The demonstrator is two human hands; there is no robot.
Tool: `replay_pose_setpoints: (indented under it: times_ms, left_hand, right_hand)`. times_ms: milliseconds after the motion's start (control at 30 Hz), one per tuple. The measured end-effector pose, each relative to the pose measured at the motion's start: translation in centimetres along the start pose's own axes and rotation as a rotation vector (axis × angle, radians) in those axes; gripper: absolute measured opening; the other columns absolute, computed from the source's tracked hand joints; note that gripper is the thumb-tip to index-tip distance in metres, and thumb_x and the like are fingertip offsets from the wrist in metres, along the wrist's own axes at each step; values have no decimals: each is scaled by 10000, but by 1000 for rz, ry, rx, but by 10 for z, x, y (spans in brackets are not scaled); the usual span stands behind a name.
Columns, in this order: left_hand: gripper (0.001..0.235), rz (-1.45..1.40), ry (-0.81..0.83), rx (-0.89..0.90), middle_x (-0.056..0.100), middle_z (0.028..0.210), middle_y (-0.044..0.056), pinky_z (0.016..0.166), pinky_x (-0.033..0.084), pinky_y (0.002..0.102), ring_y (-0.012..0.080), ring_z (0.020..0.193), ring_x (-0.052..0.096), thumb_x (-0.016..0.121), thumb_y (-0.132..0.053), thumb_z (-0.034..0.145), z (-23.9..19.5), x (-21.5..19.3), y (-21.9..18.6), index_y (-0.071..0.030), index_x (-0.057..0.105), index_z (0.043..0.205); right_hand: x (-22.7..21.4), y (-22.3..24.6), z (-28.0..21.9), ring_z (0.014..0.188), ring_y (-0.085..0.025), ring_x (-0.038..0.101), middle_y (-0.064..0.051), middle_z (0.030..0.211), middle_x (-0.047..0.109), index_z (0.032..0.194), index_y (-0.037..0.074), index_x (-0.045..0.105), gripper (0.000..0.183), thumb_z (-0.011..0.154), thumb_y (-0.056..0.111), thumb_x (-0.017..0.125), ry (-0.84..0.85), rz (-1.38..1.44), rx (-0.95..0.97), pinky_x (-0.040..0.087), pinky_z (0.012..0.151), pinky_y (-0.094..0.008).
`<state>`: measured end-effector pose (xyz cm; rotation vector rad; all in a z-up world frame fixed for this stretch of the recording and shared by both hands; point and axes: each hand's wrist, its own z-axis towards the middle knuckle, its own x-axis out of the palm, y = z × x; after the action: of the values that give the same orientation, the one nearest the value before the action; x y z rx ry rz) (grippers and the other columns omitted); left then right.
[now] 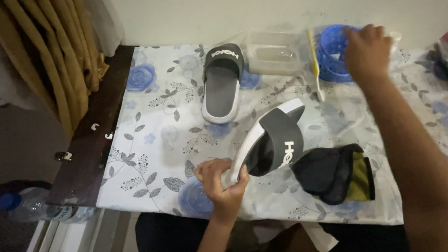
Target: The person scrubs the white midsole of a grey HOKA slide with a yellow brush, then switches to a green brush to scrub the sole. The person holds the slide with the left hand and scrubs with the right hand throughout.
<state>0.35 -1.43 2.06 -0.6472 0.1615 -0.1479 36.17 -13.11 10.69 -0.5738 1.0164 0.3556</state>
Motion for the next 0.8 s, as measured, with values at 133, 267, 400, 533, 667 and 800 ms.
replay_pose_setpoints:
  times_ms: [133, 267, 400, 533, 667, 800]
  left_hand:
    - [185, -24, 3, -36, 556, 697, -10, 730, 327, 327, 146, 658, 521, 671, -214, 728, 1, 2, 0, -114, 516, 745]
    - [190, -17, 2, -76, 547, 698, -8, 727, 331, 332, 150, 664, 509, 657, -235, 724, -3, 5, 5, -113, 512, 730]
    - [178, -36, 6, -116, 536, 707, -19, 731, 343, 318, 136, 667, 481, 662, -218, 726, 1, 6, 3, -116, 516, 735]
    - [196, -31, 8, -163, 520, 714, -8, 722, 333, 314, 150, 696, 453, 688, -155, 675, -4, 5, 7, -111, 508, 738]
    - [211, -44, -4, -131, 528, 718, 7, 726, 350, 329, 171, 707, 468, 694, -141, 667, -5, 5, 7, -100, 503, 747]
    - [207, -20, 10, -93, 536, 737, 15, 738, 363, 328, 166, 718, 465, 688, -110, 682, -8, 7, 11, -87, 513, 789]
  right_hand:
    - [6, 41, 3, 1014, -327, 560, -159, 1107, 608, 1061, 138, 615, 206, 922, 215, 484, 82, -162, -144, 492, 813, -478]
    - [24, 61, 18, 751, -372, 644, -180, 865, 659, 1304, 96, 367, 439, 898, 264, 383, 361, 76, 250, 501, 584, -431]
    - [12, 83, 8, 713, -267, 660, -123, 853, 645, 1381, 48, 228, 824, 728, 195, 709, 297, -42, 240, 536, 542, -339]
    - [86, 73, -4, 836, -347, 644, -141, 914, 664, 1098, 52, 549, 262, 882, 112, 413, 273, 132, 336, 520, 662, -413]
    - [95, 60, -12, 951, -345, 611, -176, 1132, 572, 1092, 39, 611, 296, 844, 73, 453, 525, 128, 352, 506, 734, -394]
    - [20, 45, -29, 917, -419, 597, -237, 1015, 621, 1036, -49, 607, 353, 814, 205, 505, 498, 301, 434, 490, 750, -469]
